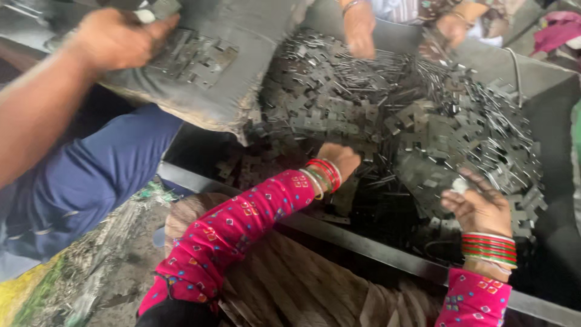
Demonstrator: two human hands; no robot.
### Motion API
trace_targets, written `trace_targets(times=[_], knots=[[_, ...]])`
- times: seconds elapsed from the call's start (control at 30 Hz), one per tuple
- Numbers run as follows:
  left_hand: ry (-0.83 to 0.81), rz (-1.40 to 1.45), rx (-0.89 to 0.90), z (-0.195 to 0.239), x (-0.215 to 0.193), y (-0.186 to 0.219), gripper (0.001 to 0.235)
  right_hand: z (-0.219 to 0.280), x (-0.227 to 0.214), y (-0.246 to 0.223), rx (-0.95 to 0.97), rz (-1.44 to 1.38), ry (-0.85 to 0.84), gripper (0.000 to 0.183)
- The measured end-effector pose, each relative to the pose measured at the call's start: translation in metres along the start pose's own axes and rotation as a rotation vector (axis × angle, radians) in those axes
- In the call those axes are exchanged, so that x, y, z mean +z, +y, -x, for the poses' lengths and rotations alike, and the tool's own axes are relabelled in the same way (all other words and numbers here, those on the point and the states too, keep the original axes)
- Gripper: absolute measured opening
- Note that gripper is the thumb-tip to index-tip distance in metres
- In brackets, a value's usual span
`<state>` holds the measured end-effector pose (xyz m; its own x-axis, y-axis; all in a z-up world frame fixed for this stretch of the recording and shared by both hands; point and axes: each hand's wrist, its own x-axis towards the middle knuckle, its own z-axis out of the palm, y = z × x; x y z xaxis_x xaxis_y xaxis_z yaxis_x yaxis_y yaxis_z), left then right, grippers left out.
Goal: The person sorts through a large bin of metal hinges and small metal rods by hand, picking them up and moving them around within the bin while others also work in the same bin.
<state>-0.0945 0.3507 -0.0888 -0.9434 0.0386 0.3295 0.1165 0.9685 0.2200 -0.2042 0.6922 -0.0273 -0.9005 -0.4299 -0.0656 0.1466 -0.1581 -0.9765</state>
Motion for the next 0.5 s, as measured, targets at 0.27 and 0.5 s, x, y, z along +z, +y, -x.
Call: trace_targets(times=[0.27, 0.5], knots=[[0.018, -0.141, 0.396, 0.026, 0.047, 0.024, 0.014, 0.026, 0.022, -0.007, -0.225, -0.581, -0.152, 0.04], [0.008, -0.127, 0.565, 0.02, 0.049, 0.015, 0.014, -0.017, 0.063, 0.035, -0.145, 0.324, -0.16, 0.032]])
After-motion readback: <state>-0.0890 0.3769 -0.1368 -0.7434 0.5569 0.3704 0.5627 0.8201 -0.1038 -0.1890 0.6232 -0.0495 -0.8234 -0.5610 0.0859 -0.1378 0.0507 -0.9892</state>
